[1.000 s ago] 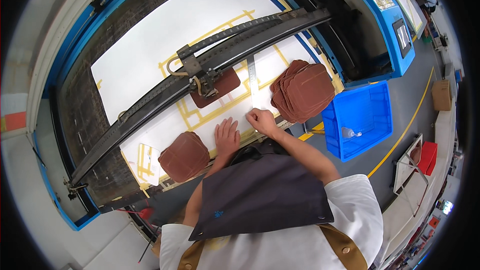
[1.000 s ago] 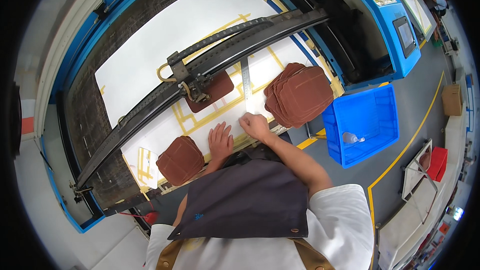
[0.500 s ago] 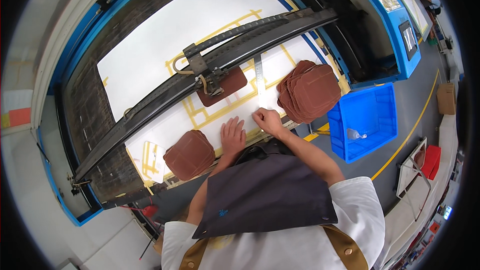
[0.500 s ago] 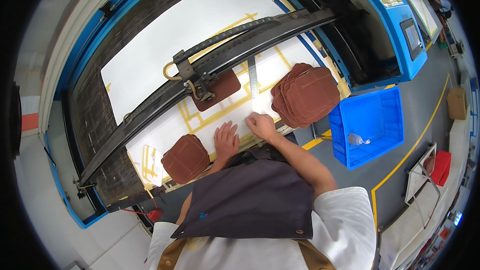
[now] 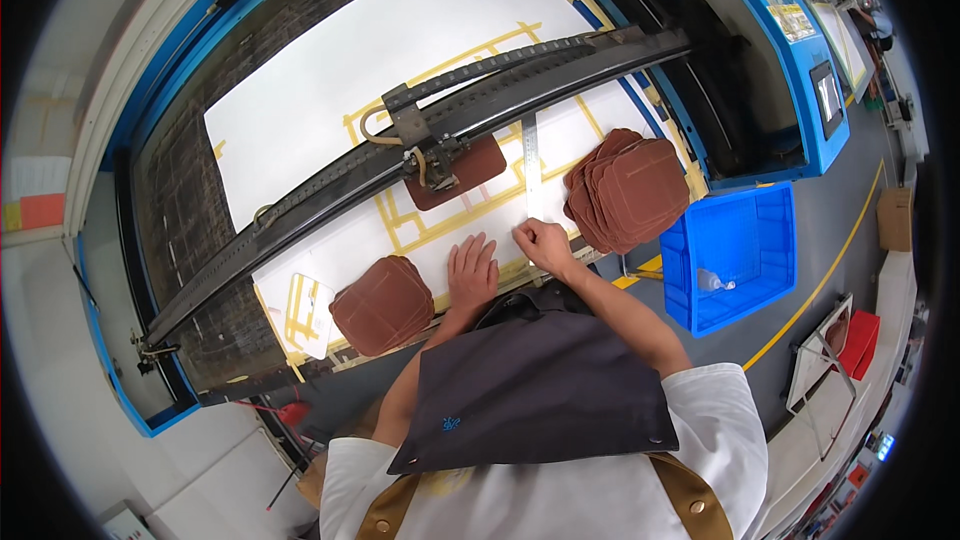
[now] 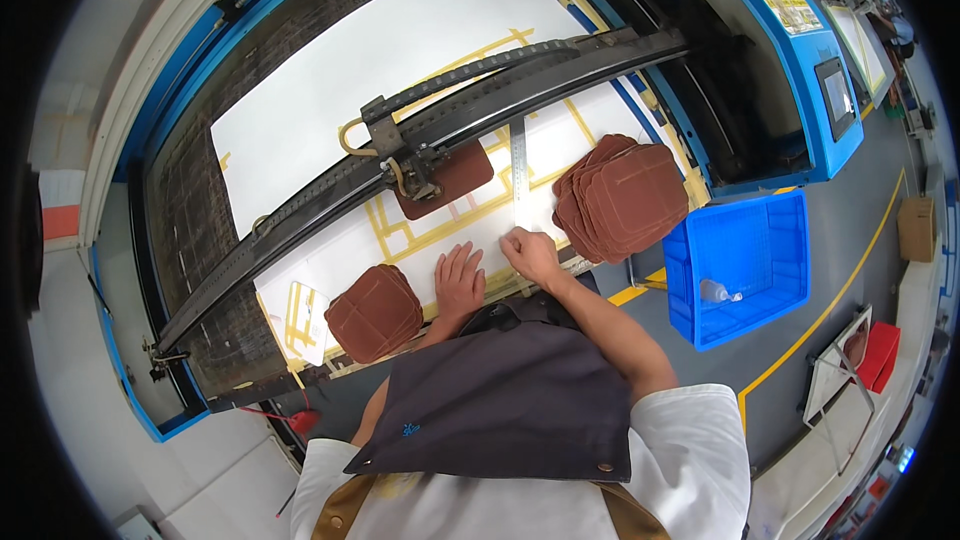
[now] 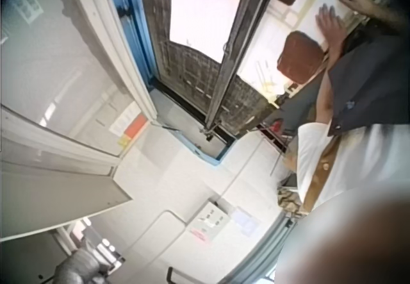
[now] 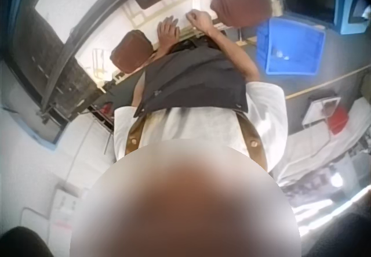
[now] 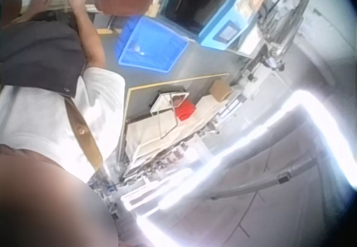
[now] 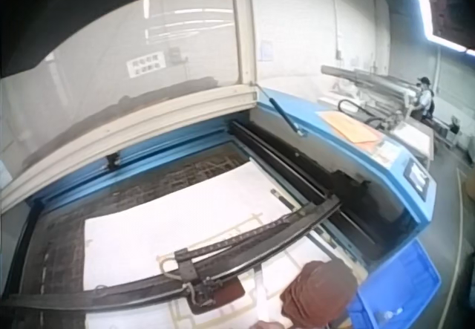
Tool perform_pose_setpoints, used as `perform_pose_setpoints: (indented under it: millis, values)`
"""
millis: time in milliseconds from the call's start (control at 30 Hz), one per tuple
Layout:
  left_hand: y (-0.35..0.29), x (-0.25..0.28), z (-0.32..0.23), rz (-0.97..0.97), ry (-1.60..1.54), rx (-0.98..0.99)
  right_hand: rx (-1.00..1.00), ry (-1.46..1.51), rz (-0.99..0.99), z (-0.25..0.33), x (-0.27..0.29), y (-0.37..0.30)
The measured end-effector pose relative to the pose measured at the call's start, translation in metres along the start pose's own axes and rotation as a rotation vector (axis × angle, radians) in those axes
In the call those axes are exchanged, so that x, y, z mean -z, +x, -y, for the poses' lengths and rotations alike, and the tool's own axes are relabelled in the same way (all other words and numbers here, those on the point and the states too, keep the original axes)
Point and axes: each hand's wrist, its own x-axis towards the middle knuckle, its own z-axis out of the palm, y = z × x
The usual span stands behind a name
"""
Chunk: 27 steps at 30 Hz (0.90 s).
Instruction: Placing leather pieces onto a laser cutting machine, aligning them with a ruler, and operating the machine's control panel.
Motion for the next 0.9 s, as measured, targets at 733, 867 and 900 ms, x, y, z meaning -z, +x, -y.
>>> perform_pose_setpoints:
  millis: [733,867,900]
  values:
    - [0.0028,0.0016,0.0028,0.005,0.008,0.001,0.036,-0.013,-0.036,-0.0013,-0.0031,0.0031]
    - [0.0015,-0.0003,0.0051,-0.006,-0.001,-0.002,0.027,0.007,-0.038,-0.0012,-0.0045,0.0030]
    - [0.0008,-0.0013,0.0060,-0.010,-0.006,-0.004,0.033,0.006,-0.035,-0.0009,-0.0043,0.0032]
